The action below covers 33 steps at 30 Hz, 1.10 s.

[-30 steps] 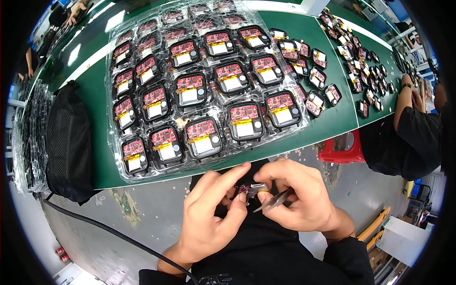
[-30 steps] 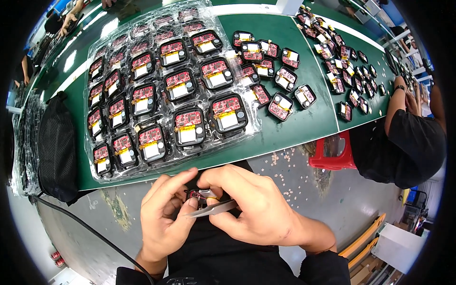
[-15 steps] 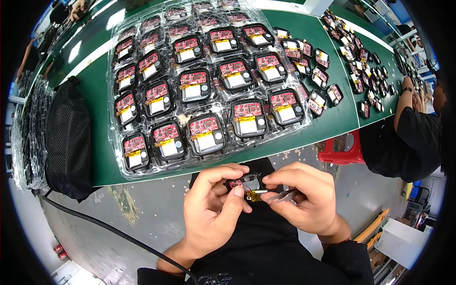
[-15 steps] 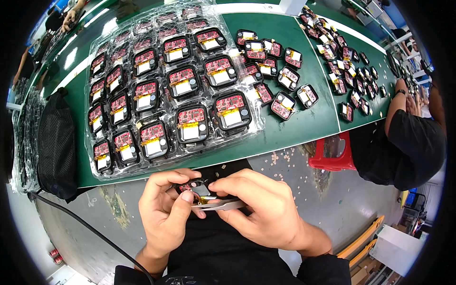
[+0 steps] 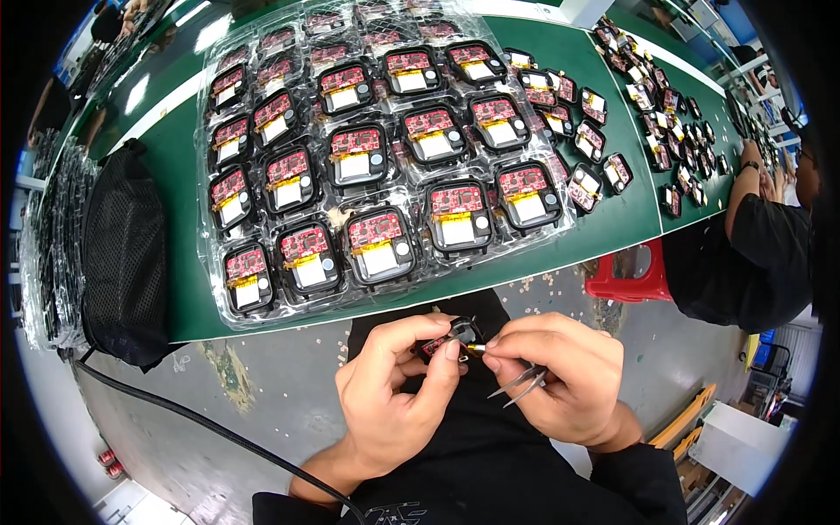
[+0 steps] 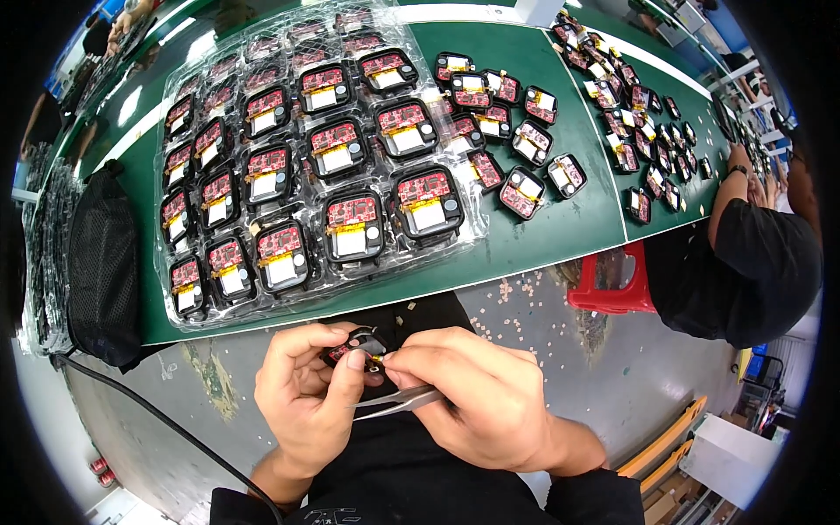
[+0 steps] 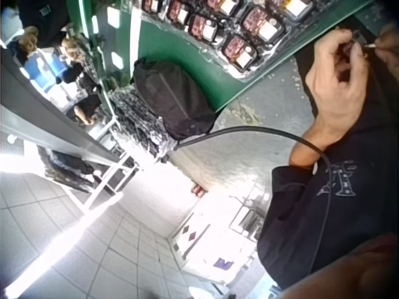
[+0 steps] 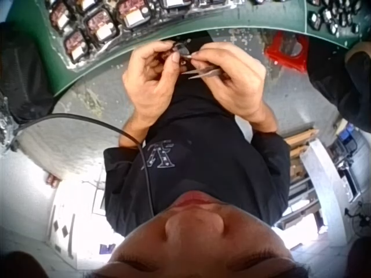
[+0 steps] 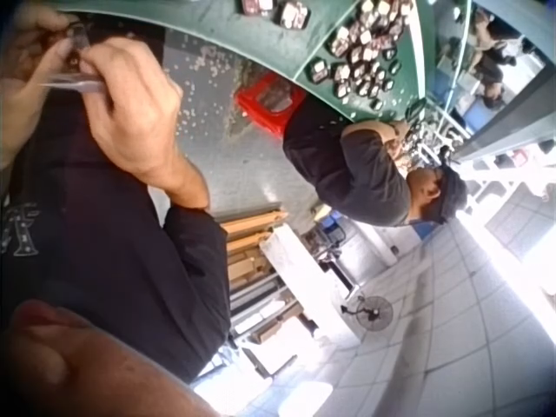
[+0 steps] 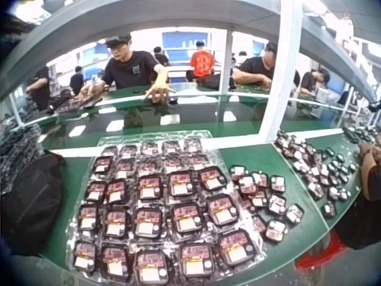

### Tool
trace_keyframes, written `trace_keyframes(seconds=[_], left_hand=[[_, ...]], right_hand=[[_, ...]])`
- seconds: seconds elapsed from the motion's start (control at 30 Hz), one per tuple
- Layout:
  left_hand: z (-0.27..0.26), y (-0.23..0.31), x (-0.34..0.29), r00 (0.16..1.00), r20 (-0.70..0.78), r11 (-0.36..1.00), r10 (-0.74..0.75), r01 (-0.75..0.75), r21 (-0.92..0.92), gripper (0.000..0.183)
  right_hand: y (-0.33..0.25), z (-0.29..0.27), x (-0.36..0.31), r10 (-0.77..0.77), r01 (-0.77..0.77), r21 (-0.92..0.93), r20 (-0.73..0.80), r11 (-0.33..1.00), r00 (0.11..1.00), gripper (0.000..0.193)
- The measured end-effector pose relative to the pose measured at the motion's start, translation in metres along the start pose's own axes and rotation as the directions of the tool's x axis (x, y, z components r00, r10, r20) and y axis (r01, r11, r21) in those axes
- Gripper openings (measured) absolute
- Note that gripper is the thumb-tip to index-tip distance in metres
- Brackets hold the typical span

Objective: Assembling small electronic wearable components using tweezers at a manufacturing workstation.

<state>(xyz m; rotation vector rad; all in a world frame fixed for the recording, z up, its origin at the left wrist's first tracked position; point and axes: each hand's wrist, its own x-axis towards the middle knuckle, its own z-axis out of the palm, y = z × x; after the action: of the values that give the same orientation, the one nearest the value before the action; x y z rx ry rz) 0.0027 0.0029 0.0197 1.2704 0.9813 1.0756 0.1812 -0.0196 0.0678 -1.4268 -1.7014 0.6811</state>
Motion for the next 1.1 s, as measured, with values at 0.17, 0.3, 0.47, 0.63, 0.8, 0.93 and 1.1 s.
trace_keyframes(seconds=[0.17,0.3,0.47,0.63,0.8,0.93,1.1], left_hand=[[0.002,-0.002,0.002,0.997,0.049,0.996,0.066,-0.069,0.055,0.028],[0.000,0.001,0.001,0.995,0.048,0.988,0.088,-0.093,0.122,0.027],[-0.002,0.007,0.005,0.993,0.076,0.977,0.095,-0.107,0.183,0.028],[-0.006,0.009,0.005,0.991,0.132,0.999,0.020,-0.023,0.022,0.027],[-0.008,0.012,0.006,0.984,0.178,1.000,-0.009,0.010,-0.003,0.026],[-0.009,0.014,0.005,0.982,0.187,1.000,0.008,-0.011,0.016,0.026],[-0.012,0.026,0.009,0.944,0.319,0.929,0.084,-0.190,0.318,0.033]], right_hand=[[0.006,0.003,0.001,0.000,-0.002,-0.043,-0.057,0.999,0.998,0.020],[0.006,0.011,0.003,-0.001,0.002,0.010,-0.048,1.000,0.999,0.015],[0.011,0.015,0.001,0.040,-0.036,0.064,-0.061,0.997,0.997,0.011],[0.021,0.020,-0.004,0.004,0.007,0.138,-0.085,0.990,0.996,0.027],[0.018,0.020,-0.006,0.009,0.006,0.108,-0.142,0.994,0.990,0.027],[0.019,0.021,-0.006,0.286,-0.266,0.262,-0.042,0.928,0.957,0.036],[0.025,0.022,-0.008,0.136,-0.140,0.171,0.034,0.975,0.990,0.030]])
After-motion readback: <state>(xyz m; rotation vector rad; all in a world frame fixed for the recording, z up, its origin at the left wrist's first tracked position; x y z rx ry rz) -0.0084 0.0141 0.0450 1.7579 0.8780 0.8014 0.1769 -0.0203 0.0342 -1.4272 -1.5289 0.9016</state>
